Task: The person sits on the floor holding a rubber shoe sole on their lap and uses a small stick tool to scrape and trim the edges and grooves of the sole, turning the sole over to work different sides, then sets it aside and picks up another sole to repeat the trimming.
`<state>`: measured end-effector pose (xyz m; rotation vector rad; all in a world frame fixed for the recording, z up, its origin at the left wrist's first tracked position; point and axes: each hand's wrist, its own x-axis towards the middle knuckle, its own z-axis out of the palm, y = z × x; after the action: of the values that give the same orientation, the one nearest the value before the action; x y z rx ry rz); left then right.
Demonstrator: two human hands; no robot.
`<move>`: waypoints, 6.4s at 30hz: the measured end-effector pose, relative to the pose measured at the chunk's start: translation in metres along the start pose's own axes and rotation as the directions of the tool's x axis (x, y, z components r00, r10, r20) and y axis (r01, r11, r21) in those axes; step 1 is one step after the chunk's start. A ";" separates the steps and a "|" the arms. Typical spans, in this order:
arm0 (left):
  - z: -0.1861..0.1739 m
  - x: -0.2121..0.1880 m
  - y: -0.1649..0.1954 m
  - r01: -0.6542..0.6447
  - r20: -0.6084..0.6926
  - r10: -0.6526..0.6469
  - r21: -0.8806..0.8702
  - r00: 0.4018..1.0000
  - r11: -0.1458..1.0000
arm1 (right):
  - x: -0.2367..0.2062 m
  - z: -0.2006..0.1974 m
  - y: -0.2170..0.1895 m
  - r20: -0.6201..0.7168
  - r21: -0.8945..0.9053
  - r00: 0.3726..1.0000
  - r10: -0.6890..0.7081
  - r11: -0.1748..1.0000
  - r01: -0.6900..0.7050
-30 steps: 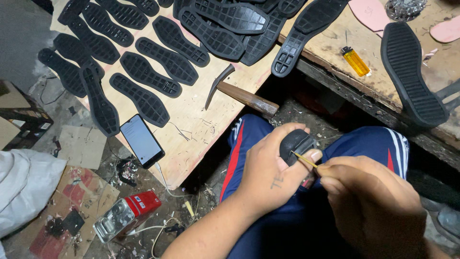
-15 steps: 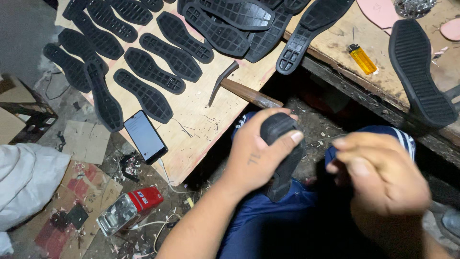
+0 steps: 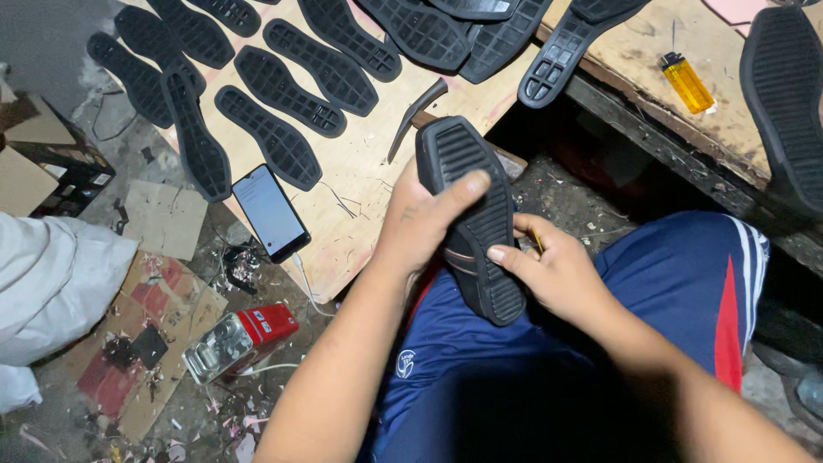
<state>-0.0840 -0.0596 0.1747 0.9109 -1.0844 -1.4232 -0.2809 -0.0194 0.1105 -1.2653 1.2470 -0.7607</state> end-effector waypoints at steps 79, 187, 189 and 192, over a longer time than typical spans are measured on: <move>-0.023 -0.079 0.017 0.249 0.179 -0.186 -0.456 0.966 0.855 | -0.063 0.016 -0.076 0.148 -0.420 0.792 -0.592 0.688 0.592; -0.020 -0.080 0.000 0.119 0.015 -0.144 -0.650 0.989 0.751 | -0.119 -0.035 -0.041 -0.151 -0.057 0.979 -0.134 0.990 0.127; -0.019 -0.078 -0.002 0.131 0.033 -0.148 -0.676 0.988 0.725 | -0.123 -0.039 -0.034 -0.167 -0.218 0.970 -0.179 0.966 0.141; -0.016 -0.075 -0.004 0.165 0.155 -0.075 -0.730 0.985 0.663 | -0.122 -0.040 -0.035 -0.161 -0.380 0.970 -0.185 0.918 0.112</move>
<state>-0.0596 0.0130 0.1641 0.2988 -0.4143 -1.8369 -0.3398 0.0770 0.1804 -1.6380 1.5147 -0.7967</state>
